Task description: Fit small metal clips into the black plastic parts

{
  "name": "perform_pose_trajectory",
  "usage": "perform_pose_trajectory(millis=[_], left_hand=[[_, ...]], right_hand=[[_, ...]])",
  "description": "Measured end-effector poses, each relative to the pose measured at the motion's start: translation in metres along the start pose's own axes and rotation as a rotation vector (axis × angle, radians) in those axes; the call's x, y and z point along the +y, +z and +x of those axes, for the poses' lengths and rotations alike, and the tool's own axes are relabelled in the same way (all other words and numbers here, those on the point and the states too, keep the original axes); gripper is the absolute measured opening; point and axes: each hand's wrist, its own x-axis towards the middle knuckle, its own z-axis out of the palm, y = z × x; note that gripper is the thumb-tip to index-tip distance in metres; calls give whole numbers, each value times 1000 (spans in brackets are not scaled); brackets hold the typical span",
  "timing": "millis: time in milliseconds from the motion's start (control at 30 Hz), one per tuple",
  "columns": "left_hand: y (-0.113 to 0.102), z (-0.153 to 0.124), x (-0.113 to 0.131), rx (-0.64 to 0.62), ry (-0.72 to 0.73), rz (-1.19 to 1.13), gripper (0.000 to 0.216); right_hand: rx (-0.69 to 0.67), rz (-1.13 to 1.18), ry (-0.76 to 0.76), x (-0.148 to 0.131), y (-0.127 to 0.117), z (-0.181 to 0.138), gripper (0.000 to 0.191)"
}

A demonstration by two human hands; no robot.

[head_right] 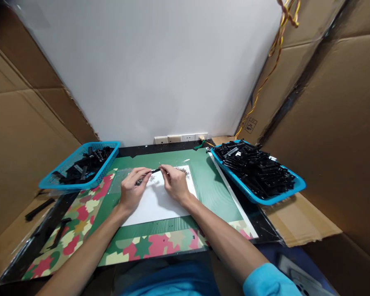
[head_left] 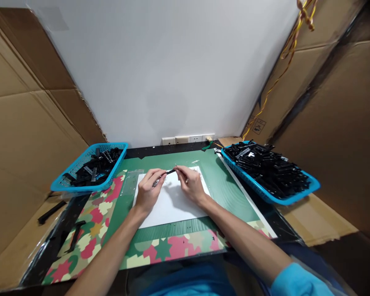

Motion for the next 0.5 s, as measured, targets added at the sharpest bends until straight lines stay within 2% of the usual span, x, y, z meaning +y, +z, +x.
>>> perform_pose_trajectory(millis=[133, 233, 300, 400, 500], left_hand=[[-7, 8, -6, 110, -44, 10, 22], [-17, 21, -14, 309, -159, 0, 26], [-23, 34, -14, 427, -243, -37, 32], [-20, 57, 10, 494, -251, -89, 34], [1, 81, 58, 437, -188, -180, 28]], right_hand=[[5, -12, -73, 1, -2, -1, 35], [75, -14, -82, 3, -3, -1, 36], [34, -39, -116, 4, -2, -1, 31], [-157, -169, -247, 3, 2, -1, 22], [-290, -312, -328, 2, 6, 1, 16]])
